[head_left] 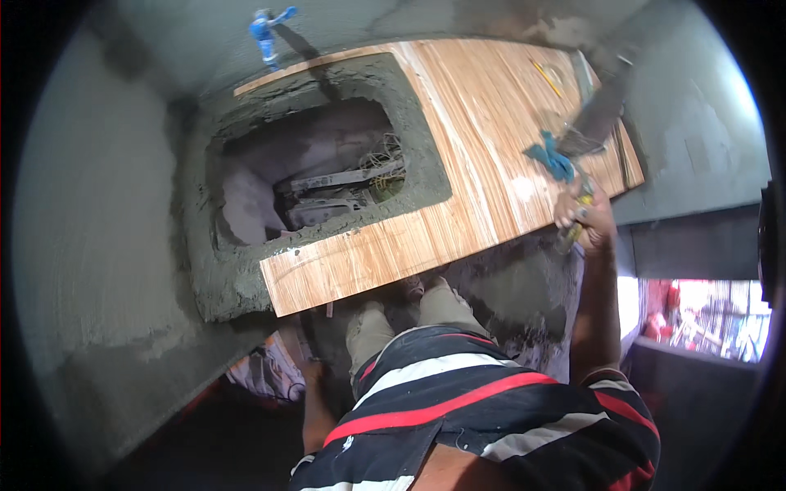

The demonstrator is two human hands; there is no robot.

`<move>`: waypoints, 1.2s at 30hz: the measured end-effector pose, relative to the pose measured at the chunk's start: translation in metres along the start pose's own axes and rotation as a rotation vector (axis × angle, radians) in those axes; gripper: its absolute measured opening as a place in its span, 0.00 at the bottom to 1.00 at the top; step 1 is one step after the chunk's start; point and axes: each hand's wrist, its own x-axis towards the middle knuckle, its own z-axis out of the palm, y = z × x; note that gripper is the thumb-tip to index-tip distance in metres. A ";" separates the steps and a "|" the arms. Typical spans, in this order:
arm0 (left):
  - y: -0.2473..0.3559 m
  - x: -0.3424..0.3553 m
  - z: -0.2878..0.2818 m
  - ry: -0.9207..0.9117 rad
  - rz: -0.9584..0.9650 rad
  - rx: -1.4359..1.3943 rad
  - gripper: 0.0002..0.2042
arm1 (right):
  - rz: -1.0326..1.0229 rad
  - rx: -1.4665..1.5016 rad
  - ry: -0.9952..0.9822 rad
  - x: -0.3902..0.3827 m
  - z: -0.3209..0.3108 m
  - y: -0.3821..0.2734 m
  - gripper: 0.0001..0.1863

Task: The person installs a tile on a concrete countertop by applying cement, positioning the tile, tapping it into place using a mallet and wood block, and wiping the surface with a cloth.

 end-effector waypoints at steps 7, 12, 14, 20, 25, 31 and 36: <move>0.039 0.054 -0.060 -0.331 -0.090 -0.337 0.29 | -0.057 -0.245 0.626 -0.213 -0.030 0.079 0.13; 0.032 0.089 -0.062 -0.480 -0.011 -0.062 0.39 | 0.643 -0.632 1.097 -0.349 0.020 0.125 0.16; 0.027 0.112 -0.056 -0.536 0.112 0.147 0.38 | 0.709 -0.769 1.133 -0.420 0.026 0.161 0.17; 0.047 0.097 -0.059 -0.369 0.131 -0.132 0.27 | 1.120 -1.168 1.005 -0.623 0.051 0.262 0.31; 0.136 0.094 -0.028 -0.273 0.394 0.510 0.37 | 1.176 -1.126 0.920 -0.783 0.069 0.315 0.24; 0.189 0.017 -0.007 0.041 0.247 0.177 0.42 | 1.246 -1.118 0.586 -0.883 0.036 0.360 0.30; 0.152 -0.036 0.045 -0.306 0.422 0.240 0.28 | 1.322 -0.981 0.524 -0.914 -0.013 0.378 0.28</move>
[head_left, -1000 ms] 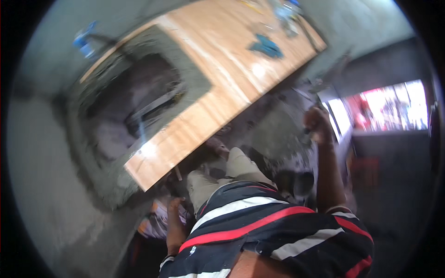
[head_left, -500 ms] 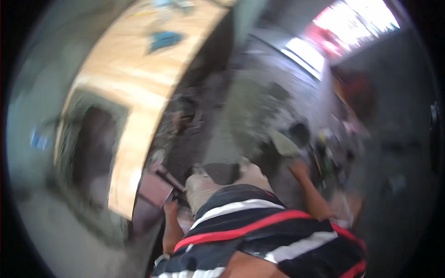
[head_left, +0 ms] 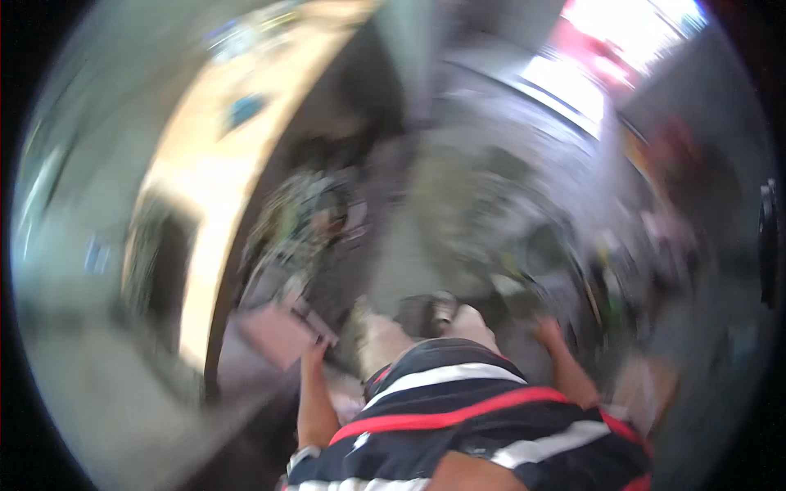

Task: The person installs a tile on a concrete countertop by applying cement, positioning the tile, tapping it into place using a mallet and wood block, and wiping the surface with a cloth.

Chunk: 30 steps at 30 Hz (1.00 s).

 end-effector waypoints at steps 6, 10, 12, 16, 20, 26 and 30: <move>0.008 -0.018 0.036 -0.335 -0.130 0.212 0.16 | 0.364 0.501 0.233 -0.059 -0.069 -0.026 0.25; 0.066 0.027 0.050 -0.439 -0.196 0.236 0.12 | 0.508 0.670 0.307 -0.131 -0.021 -0.015 0.25; 0.110 0.057 0.050 -0.448 -0.248 0.240 0.11 | 0.617 0.695 0.263 -0.175 0.019 -0.010 0.26; 0.155 0.127 0.022 -0.335 0.008 0.180 0.10 | 0.685 0.664 0.178 -0.234 0.086 -0.012 0.26; 0.243 0.167 0.041 -0.269 0.681 0.064 0.13 | 0.883 0.670 0.054 -0.276 0.164 0.007 0.26; 0.271 0.143 0.085 -0.242 0.561 0.223 0.13 | 0.898 0.815 0.058 -0.281 0.179 0.036 0.28; 0.253 0.078 0.146 -0.406 0.610 0.319 0.12 | 0.924 0.804 0.154 -0.272 0.230 0.102 0.28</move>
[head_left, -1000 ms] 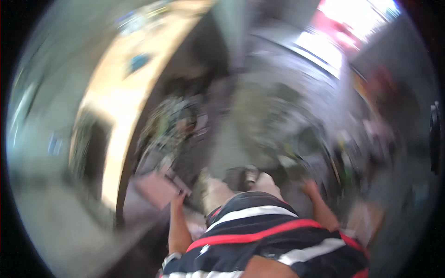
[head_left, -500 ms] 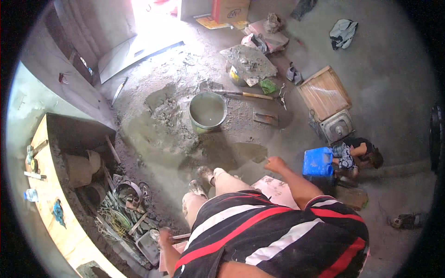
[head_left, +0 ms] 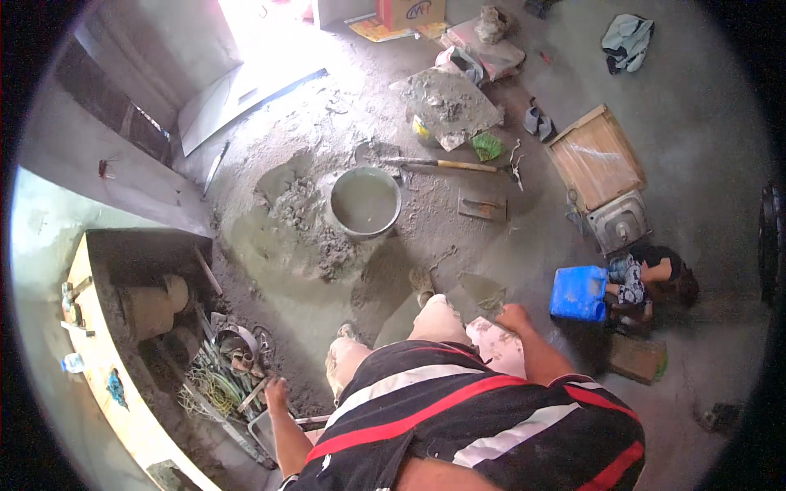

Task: The person installs a tile on a concrete countertop by applying cement, positioning the tile, tapping it into place using a mallet and wood block, and wiping the surface with a cloth.

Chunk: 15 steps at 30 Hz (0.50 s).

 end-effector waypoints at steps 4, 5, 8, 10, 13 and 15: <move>0.025 -0.067 0.080 0.003 -0.367 -0.370 0.16 | -0.070 0.034 -0.053 0.081 -0.048 0.016 0.27; 0.035 -0.086 0.103 0.012 -0.380 -0.361 0.16 | -0.073 0.032 -0.071 0.099 -0.062 0.021 0.27; 0.072 -0.120 0.162 -0.069 -0.472 -0.174 0.22 | -0.102 0.095 -0.040 0.155 -0.105 0.032 0.29; 0.094 -0.132 0.187 -0.203 -0.398 -0.053 0.26 | -0.132 0.061 -0.054 0.187 -0.126 0.042 0.25; 0.108 -0.139 0.212 -0.036 -0.598 -0.277 0.27 | -0.120 0.095 -0.028 0.222 -0.146 0.047 0.25; 0.126 -0.141 0.219 -0.021 -0.598 -0.305 0.27 | -0.117 0.096 -0.053 0.239 -0.153 0.042 0.26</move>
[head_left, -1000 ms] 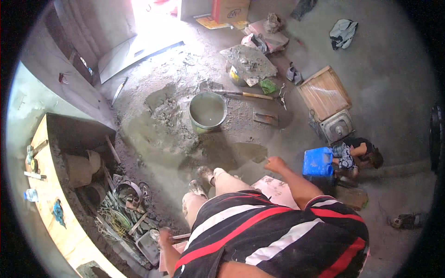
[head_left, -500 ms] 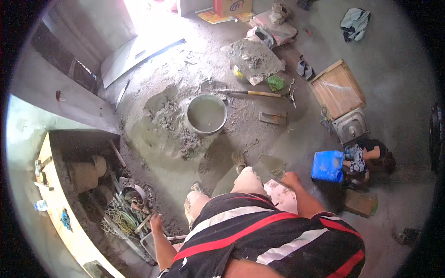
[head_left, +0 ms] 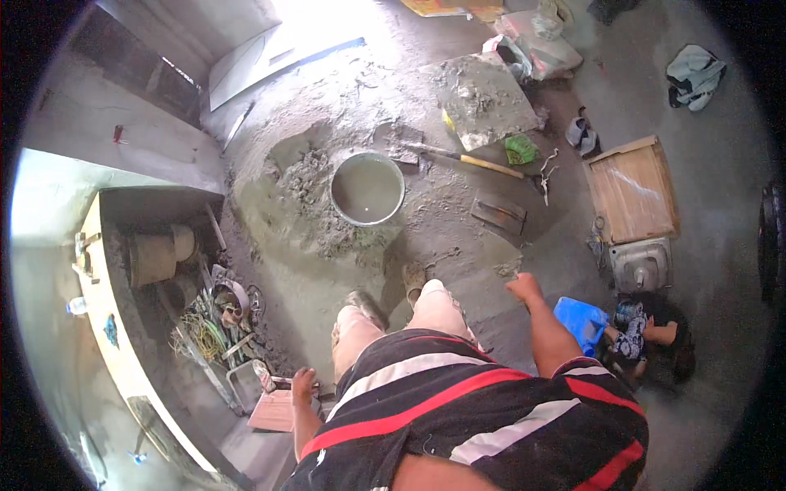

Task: The person installs a tile on a concrete countertop by applying cement, positioning the tile, tapping it into place using a mallet and wood block, and wiping the surface with a cloth.

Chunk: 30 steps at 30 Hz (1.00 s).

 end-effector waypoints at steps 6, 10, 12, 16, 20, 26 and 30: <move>0.015 0.003 0.014 0.056 0.016 -0.074 0.25 | -0.068 -0.080 0.027 -0.013 -0.004 -0.024 0.26; -0.003 0.037 0.016 -0.100 0.082 0.069 0.26 | -0.131 -0.139 -0.031 -0.056 -0.023 -0.035 0.26; -0.007 0.047 0.032 -0.085 -0.039 -0.045 0.29 | -0.115 -0.148 -0.017 -0.068 -0.033 -0.022 0.27; 0.024 0.069 0.061 -0.108 -0.087 0.057 0.32 | -0.077 -0.175 0.021 -0.063 -0.049 0.043 0.27; 0.066 0.078 0.088 -0.012 -0.016 0.051 0.32 | 0.004 -0.138 0.030 -0.030 -0.079 0.100 0.26; 0.092 0.014 0.130 0.367 0.235 0.164 0.24 | -0.146 -0.291 -0.103 0.102 -0.104 0.149 0.28; 0.070 0.045 0.253 0.387 0.187 0.688 0.36 | -0.456 -0.410 -0.063 0.175 -0.113 0.279 0.29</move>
